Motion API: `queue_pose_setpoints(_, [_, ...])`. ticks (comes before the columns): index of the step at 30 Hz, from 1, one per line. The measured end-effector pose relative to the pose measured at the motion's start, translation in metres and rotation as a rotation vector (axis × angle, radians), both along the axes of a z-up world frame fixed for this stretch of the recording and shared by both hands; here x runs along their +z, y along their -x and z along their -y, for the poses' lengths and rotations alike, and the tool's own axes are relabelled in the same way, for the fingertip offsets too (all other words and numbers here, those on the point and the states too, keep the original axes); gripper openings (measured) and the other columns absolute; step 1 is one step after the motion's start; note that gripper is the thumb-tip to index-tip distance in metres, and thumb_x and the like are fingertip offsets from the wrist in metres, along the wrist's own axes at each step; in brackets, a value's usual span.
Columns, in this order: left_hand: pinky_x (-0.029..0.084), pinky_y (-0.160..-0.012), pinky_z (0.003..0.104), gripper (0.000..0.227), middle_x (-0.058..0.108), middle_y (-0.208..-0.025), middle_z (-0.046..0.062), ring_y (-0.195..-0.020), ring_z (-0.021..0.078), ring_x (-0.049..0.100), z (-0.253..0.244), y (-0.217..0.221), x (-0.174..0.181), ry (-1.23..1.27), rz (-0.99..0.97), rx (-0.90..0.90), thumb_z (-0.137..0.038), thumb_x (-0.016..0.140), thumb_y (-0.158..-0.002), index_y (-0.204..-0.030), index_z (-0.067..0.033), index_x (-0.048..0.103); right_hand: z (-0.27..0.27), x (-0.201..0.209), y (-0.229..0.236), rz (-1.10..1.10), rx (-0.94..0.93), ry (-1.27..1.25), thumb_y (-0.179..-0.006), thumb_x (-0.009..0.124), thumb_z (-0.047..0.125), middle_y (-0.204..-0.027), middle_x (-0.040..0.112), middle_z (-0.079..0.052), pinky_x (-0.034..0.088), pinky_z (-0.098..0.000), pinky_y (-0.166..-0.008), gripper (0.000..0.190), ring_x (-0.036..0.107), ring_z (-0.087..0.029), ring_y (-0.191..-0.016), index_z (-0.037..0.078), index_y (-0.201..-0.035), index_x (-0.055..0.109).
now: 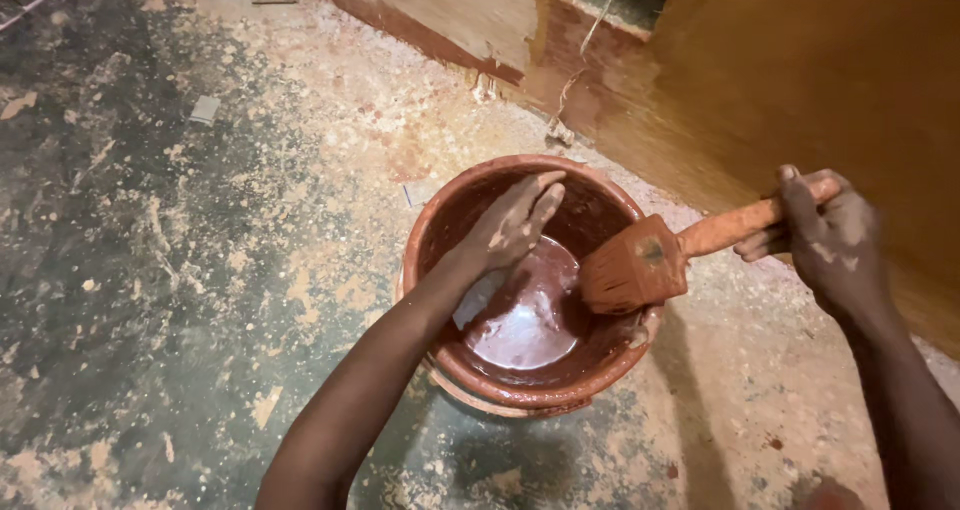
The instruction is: The person paints a wall with reddish-brown paint using a wide brush. They repeatedly dip the brush into a bucket of paint and apply it to the wall surface, covering a large area in a room with unfinished walls and a concrete floor.
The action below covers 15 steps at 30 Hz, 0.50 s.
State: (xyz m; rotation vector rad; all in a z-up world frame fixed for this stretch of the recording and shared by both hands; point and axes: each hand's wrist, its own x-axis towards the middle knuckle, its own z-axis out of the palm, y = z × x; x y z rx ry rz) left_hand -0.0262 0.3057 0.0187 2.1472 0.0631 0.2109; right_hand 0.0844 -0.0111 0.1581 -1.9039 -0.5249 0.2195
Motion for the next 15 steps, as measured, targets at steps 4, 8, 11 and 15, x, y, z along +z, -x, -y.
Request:
queue_pose_setpoints(4, [0.055,-0.100,0.037,0.053,0.065,-0.130,0.017,-0.116,0.0271,0.068,0.005,0.000,-0.003,0.013,-0.041,0.005,-0.023,0.036,-0.101,-0.152,-0.0126,0.043,0.031,-0.014,-0.017,0.069,-0.038,0.119,-0.117,0.046,0.026,-0.081,0.067,-0.023,0.062,-0.0359,-0.058,0.036,0.070,-0.028,-0.064,-0.005,-0.101,0.054])
queue_pose_setpoints(8, [0.042,-0.113,0.045,0.050,0.055,-0.147,0.025,-0.136,0.0386,0.054,0.000,0.010,0.003,-0.103,0.182,-0.025,-0.030,0.042,-0.109,-0.153,-0.0056,0.040,0.089,-0.031,-0.049,0.153,-0.035,0.079,-0.121,0.041,0.029,-0.082,0.066,-0.025,0.058,-0.0380,-0.063,0.048,0.068,-0.027,-0.064,-0.009,-0.095,0.055])
queue_pose_setpoints(11, [0.041,-0.113,0.046,0.051,0.055,-0.147,0.024,-0.136,0.0404,0.053,-0.003,0.017,0.013,-0.055,0.146,-0.026,-0.031,0.043,-0.108,-0.152,-0.0056,0.040,0.132,-0.043,-0.076,0.144,-0.058,0.111,-0.124,0.028,0.036,-0.083,0.065,-0.025,0.058,-0.0391,-0.065,0.056,0.066,-0.026,-0.064,-0.007,-0.100,0.054])
queue_pose_setpoints(15, [0.045,-0.112,0.045,0.053,0.057,-0.144,0.023,-0.130,0.0377,0.057,-0.004,0.016,0.026,-0.032,0.097,-0.006,-0.032,0.039,-0.109,-0.156,-0.0083,0.037,0.156,-0.048,-0.091,0.116,-0.082,0.129,-0.126,0.018,0.042,-0.090,0.064,-0.026,0.058,-0.0416,-0.073,0.062,0.065,-0.028,-0.071,-0.005,-0.105,0.052])
